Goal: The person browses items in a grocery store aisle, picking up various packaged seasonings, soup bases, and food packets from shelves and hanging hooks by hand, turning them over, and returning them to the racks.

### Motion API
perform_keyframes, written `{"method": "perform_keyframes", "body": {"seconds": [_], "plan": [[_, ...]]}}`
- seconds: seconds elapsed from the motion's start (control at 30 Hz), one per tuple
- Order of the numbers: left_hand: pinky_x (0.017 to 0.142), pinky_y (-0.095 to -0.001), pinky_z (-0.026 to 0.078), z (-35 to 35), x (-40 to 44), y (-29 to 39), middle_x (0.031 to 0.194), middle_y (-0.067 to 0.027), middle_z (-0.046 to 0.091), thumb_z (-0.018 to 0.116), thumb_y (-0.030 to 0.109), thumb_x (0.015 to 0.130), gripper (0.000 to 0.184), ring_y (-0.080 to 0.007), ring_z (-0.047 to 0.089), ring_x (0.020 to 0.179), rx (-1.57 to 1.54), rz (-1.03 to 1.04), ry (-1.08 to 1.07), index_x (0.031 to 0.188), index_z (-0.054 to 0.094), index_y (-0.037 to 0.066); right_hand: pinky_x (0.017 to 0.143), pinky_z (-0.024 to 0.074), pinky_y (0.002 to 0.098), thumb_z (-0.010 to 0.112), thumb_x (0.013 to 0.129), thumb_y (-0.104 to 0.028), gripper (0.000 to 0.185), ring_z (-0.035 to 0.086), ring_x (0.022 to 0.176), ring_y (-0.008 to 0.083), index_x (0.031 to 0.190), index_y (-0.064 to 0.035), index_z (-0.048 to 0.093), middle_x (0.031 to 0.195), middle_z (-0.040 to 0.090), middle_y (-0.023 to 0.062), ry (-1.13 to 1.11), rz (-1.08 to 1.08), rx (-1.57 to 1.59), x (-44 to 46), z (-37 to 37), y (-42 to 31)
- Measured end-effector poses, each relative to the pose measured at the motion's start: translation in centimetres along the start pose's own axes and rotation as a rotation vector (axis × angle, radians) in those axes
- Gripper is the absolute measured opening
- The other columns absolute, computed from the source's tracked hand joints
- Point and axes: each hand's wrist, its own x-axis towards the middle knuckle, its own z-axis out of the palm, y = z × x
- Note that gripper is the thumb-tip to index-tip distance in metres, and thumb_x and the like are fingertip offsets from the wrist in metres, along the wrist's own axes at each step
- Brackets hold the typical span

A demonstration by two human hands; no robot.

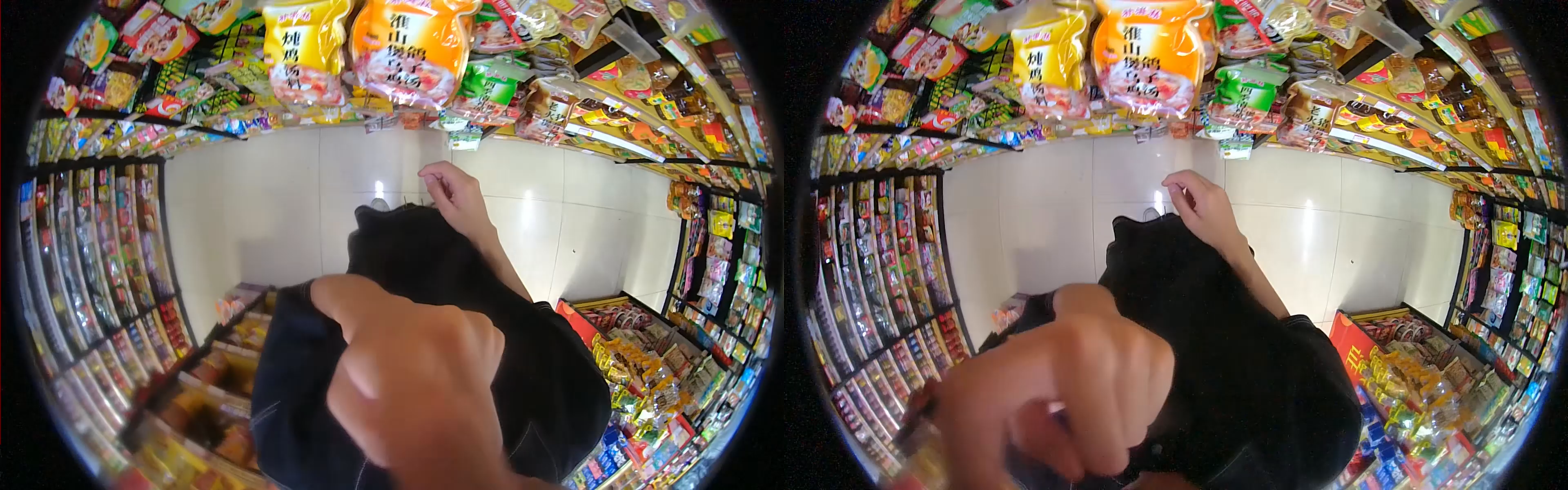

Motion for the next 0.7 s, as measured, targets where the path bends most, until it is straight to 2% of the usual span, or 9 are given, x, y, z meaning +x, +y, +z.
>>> {"method": "perform_keyframes", "body": {"seconds": [0.17,0.3,0.33,0.47,0.53,0.57,0.6,0.67,0.7], "plan": [[0.044,-0.0312,0.034,-3.6,-3.5,-1.5,0.066,-0.0052,0.059,0.065,0.012,0.095,0.013,-0.0193,0.050,0.044,-0.012,-0.214,-0.058,0.089,0.059,0.002,0.058,0.0494,0.0326,0.064,0.097,-0.007,0.010,0.062,0.061,0.0203,0.106,-0.0056,0.066,0.090,0.068,0.0106,0.070,-0.022,-0.008,0.1,-1.7,0.1],[0.051,-0.0312,0.035,-8.1,-7.4,-2.0,0.066,-0.0050,0.052,0.062,0.019,0.098,0.022,-0.0132,0.047,0.053,0.247,-0.718,-0.101,0.085,0.056,0.002,0.057,0.0478,0.0302,0.063,0.097,-0.005,0.010,0.059,0.059,0.0161,0.106,-0.0050,0.068,0.089,0.068,0.0100,0.190,0.014,-0.022,-0.5,-3.7,0.0],[0.054,-0.0295,0.035,-9.1,-8.8,-2.7,0.065,-0.0027,0.048,0.060,0.021,0.098,0.024,-0.0103,0.045,0.057,0.328,-0.737,-0.045,0.083,0.054,0.003,0.061,0.0490,0.0287,0.063,0.097,-0.004,0.012,0.062,0.067,0.0142,0.107,-0.0039,0.068,0.091,0.069,0.0094,0.199,0.091,-0.002,-0.7,-4.4,-0.1],[0.054,-0.0252,0.032,-13.4,-15.2,-3.9,0.066,0.0041,0.042,0.056,0.018,0.100,0.023,-0.0054,0.040,0.061,0.463,-1.011,0.338,0.081,0.052,0.005,0.071,0.0516,0.0272,0.060,0.098,-0.003,0.013,0.066,0.084,0.0125,0.108,0.0004,0.069,0.098,0.071,0.0083,0.456,0.026,0.033,0.9,-7.3,2.0],[0.053,-0.0244,0.032,-14.9,-17.3,-4.1,0.066,0.0052,0.040,0.055,0.017,0.101,0.023,-0.0046,0.039,0.061,0.624,-1.098,0.421,0.082,0.051,0.006,0.073,0.0532,0.0309,0.065,0.093,0.000,0.020,0.069,0.089,0.0175,0.113,-0.0025,0.068,0.107,0.070,0.0109,0.659,-0.117,-0.112,4.0,-10.0,1.3],[0.053,-0.0242,0.031,-15.2,-17.7,-4.1,0.066,0.0053,0.040,0.055,0.017,0.102,0.022,-0.0045,0.038,0.061,0.603,-1.105,0.448,0.083,0.051,0.006,0.082,0.0534,0.0327,0.068,0.091,-0.002,0.029,0.068,0.098,0.0219,0.120,-0.0039,0.066,0.115,0.067,0.0124,0.631,-0.068,-0.149,5.4,-11.8,1.5],[0.054,-0.0240,0.031,-15.3,-18.1,-4.1,0.066,0.0053,0.040,0.054,0.016,0.103,0.022,-0.0043,0.038,0.061,0.579,-1.113,0.478,0.084,0.050,0.006,0.095,0.0491,0.0396,0.075,0.088,-0.009,0.045,0.060,0.115,0.0306,0.130,-0.0074,0.060,0.128,0.060,0.0156,0.631,-0.160,-0.307,7.4,-13.6,1.6],[0.054,-0.0237,0.031,-15.2,-18.1,-4.0,0.066,0.0053,0.040,0.054,0.016,0.104,0.021,-0.0040,0.038,0.060,0.548,-1.114,0.509,0.085,0.050,0.007,0.102,0.0429,0.0472,0.081,0.085,-0.024,0.062,0.048,0.128,0.0381,0.139,-0.0086,0.054,0.140,0.050,0.0183,0.715,-0.354,-0.567,11.8,-15.9,1.3],[0.054,-0.0237,0.031,-15.1,-17.8,-4.0,0.066,0.0052,0.040,0.054,0.015,0.104,0.021,-0.0038,0.038,0.060,0.542,-1.107,0.509,0.086,0.050,0.007,0.103,0.0422,0.0490,0.081,0.083,-0.029,0.067,0.046,0.128,0.0397,0.140,-0.0080,0.052,0.141,0.048,0.0190,0.713,-0.353,-0.634,13.8,-16.6,1.4]]}}
